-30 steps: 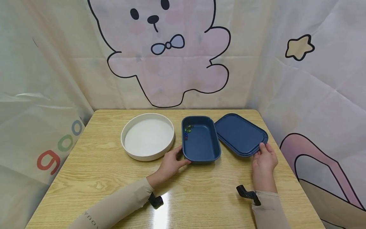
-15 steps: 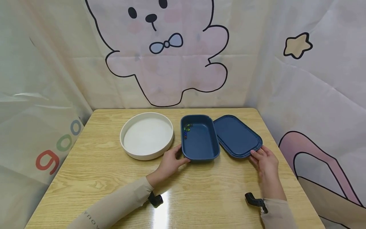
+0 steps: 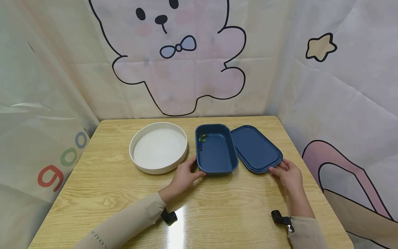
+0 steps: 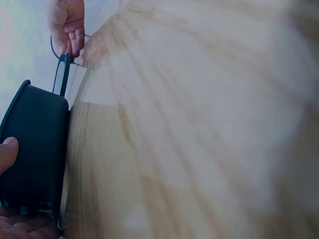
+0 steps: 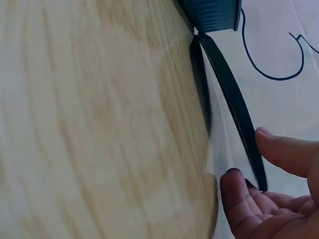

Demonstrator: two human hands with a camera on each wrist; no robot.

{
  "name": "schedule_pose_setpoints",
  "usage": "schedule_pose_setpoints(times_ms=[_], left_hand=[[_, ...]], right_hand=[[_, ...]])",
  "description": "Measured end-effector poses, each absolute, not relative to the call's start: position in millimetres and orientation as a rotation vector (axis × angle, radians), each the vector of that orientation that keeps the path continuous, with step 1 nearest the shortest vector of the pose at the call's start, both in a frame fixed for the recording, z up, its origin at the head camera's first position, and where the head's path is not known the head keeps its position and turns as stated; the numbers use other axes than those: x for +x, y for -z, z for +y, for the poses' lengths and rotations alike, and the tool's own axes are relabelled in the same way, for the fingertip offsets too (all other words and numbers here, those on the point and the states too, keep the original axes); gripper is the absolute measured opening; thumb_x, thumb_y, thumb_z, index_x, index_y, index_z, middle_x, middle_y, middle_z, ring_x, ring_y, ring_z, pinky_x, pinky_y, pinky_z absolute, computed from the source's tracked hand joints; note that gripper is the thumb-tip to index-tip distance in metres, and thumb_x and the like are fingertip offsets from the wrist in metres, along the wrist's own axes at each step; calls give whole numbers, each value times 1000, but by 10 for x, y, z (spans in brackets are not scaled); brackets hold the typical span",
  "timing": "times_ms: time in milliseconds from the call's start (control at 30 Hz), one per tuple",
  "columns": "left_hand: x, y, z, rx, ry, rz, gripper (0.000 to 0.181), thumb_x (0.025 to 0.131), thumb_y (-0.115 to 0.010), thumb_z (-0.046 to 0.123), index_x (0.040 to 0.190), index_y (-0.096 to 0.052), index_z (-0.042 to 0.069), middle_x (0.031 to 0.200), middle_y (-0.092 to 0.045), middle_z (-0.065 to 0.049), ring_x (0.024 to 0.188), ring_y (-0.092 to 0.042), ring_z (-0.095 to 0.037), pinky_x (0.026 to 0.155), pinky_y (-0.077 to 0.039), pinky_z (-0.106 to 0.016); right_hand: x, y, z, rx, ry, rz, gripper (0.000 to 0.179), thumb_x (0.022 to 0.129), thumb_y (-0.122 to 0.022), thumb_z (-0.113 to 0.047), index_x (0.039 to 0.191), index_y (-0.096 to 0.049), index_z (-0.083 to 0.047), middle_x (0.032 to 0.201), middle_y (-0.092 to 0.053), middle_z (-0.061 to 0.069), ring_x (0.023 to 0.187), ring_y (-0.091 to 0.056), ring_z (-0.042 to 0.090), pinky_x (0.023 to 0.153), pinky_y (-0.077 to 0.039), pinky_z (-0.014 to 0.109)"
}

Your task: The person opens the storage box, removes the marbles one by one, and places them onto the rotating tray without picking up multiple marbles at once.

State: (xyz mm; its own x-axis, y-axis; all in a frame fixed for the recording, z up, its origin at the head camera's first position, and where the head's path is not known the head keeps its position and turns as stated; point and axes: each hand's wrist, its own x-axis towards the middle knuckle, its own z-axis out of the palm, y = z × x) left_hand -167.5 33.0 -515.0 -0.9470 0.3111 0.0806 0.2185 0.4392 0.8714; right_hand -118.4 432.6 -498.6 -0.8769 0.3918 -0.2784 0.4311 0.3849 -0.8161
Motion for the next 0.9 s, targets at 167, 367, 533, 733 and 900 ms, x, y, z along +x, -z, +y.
schedule_pose_setpoints(times_ms=[167,367,533,733,900], left_hand=[[-1669,5149,321,463,-1555,2582,80,77,-81,36,144,-46,8,143,-51,-8,135,-42,-14,110,-40,-37],[-1683,5127,315,473,-1593,2557,78,78,-81,30,144,-45,8,143,-52,-9,134,-44,-15,110,-41,-36],[-1684,5104,261,455,-1627,2508,81,79,-81,30,145,-42,6,141,-53,-9,128,-52,-22,107,-44,-39],[-1676,5037,194,489,-1583,2549,83,80,-80,32,146,-39,3,144,-49,-11,125,-54,-28,104,-47,-38],[-1657,4967,117,537,-1572,2565,82,81,-78,33,147,-38,6,147,-45,-10,129,-51,-28,104,-47,-40]], right_hand=[[-1159,4993,4337,731,1491,2562,91,87,-71,-35,153,-19,-1,147,-40,25,94,-51,-5,72,-52,12],[-1130,4944,4308,666,1613,2471,90,91,-67,-25,152,-9,5,149,-30,32,82,-49,-16,80,-57,21],[-1106,4876,4282,695,1663,2413,89,92,-66,-23,152,-7,7,150,-27,33,79,-55,-14,83,-57,24],[-1091,4811,4246,689,1606,2447,86,95,-61,-31,152,-9,5,150,-26,32,85,-58,-9,86,-57,27],[-1107,4720,4153,616,1477,2599,86,96,-54,-45,154,-10,1,151,-28,31,123,-49,34,93,-54,38]])
